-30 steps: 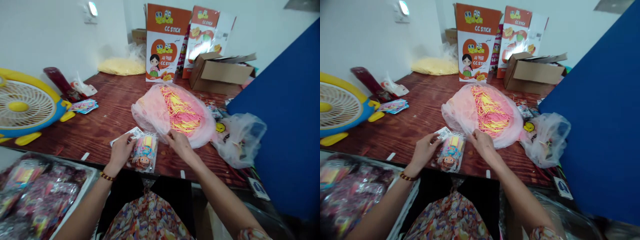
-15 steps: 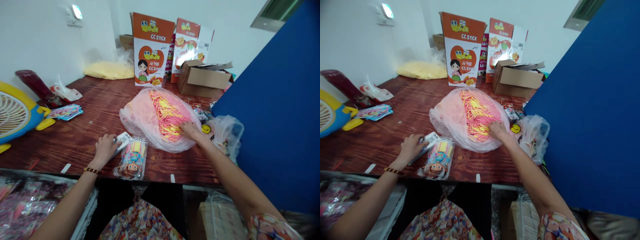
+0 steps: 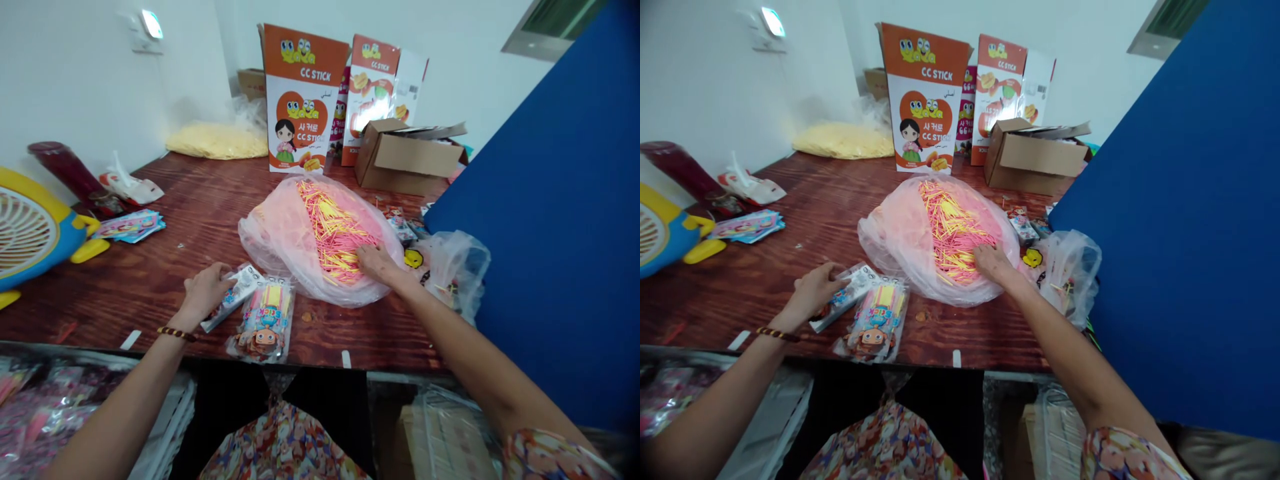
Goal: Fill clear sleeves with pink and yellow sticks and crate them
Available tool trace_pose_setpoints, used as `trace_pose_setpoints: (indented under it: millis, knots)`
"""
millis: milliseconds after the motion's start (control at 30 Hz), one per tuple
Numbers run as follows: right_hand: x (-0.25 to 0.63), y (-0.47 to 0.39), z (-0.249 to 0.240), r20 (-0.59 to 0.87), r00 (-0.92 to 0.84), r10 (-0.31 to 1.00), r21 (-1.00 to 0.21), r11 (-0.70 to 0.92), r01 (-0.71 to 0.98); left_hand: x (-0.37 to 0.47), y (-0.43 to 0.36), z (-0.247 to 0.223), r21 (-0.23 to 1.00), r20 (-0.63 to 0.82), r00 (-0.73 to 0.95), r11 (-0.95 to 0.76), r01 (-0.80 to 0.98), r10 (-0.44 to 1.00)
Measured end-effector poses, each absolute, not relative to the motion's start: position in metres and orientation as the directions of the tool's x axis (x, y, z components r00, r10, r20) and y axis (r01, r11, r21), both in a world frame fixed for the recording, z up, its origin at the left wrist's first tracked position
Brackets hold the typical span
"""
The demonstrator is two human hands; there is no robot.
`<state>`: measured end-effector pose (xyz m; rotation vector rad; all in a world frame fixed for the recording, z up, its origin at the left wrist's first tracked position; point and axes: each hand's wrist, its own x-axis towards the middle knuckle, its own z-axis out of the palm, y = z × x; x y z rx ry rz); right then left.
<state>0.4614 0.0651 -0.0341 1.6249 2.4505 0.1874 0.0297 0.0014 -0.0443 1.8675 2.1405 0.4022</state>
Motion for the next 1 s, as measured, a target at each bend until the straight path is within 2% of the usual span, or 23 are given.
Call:
trace_pose_setpoints:
  millis: [100,267,400,500,700,800,867,900,1000]
  knots:
    - [0.468,0.067,-0.040,-0.077,-0.379,0.922,0.160,0.386,0.908,0.022,0.003,-0.041,0.434,-0.031,-0.131,0.131,0.891,0.991]
    - [0.472,0.069,-0.042,-0.018,-0.321,0.947,0.019,0.321,0.947,0.014,0.005,-0.034,0.648,0.025,-0.111,0.069,0.759,0.993]
    - [0.470,0.067,-0.042,0.059,-0.280,0.958,-0.143,0.285,0.948,0.014,0.000,-0.027,0.853,-0.067,-0.156,0.138,0.503,0.985]
    - [0.465,0.065,-0.043,0.100,-0.240,0.966,-0.291,0.259,0.921,0.017,-0.006,-0.020,0.942,-0.121,-0.213,0.180,0.285,0.970]
    - [0.449,0.055,-0.036,0.202,-0.162,0.966,-0.571,0.251,0.782,0.030,-0.023,-0.002,0.973,-0.231,-0.296,0.223,-0.061,0.927]
    - [0.439,0.051,-0.037,0.246,-0.070,0.967,-0.799,0.243,0.550,0.035,-0.029,0.002,0.971,-0.225,-0.293,0.188,-0.146,0.929]
    - [0.433,0.047,-0.041,0.243,-0.008,0.970,-0.906,0.230,0.357,0.037,-0.032,0.002,0.965,-0.225,-0.292,0.172,-0.196,0.929]
    - [0.430,0.046,-0.045,0.226,0.003,0.974,-0.932,0.215,0.293,0.038,-0.033,0.002,0.960,-0.230,-0.295,0.167,-0.225,0.927]
    - [0.421,0.039,-0.058,0.158,-0.017,0.987,-0.956,0.157,0.248,0.040,-0.035,0.001,0.943,-0.245,-0.301,0.154,-0.295,0.922]
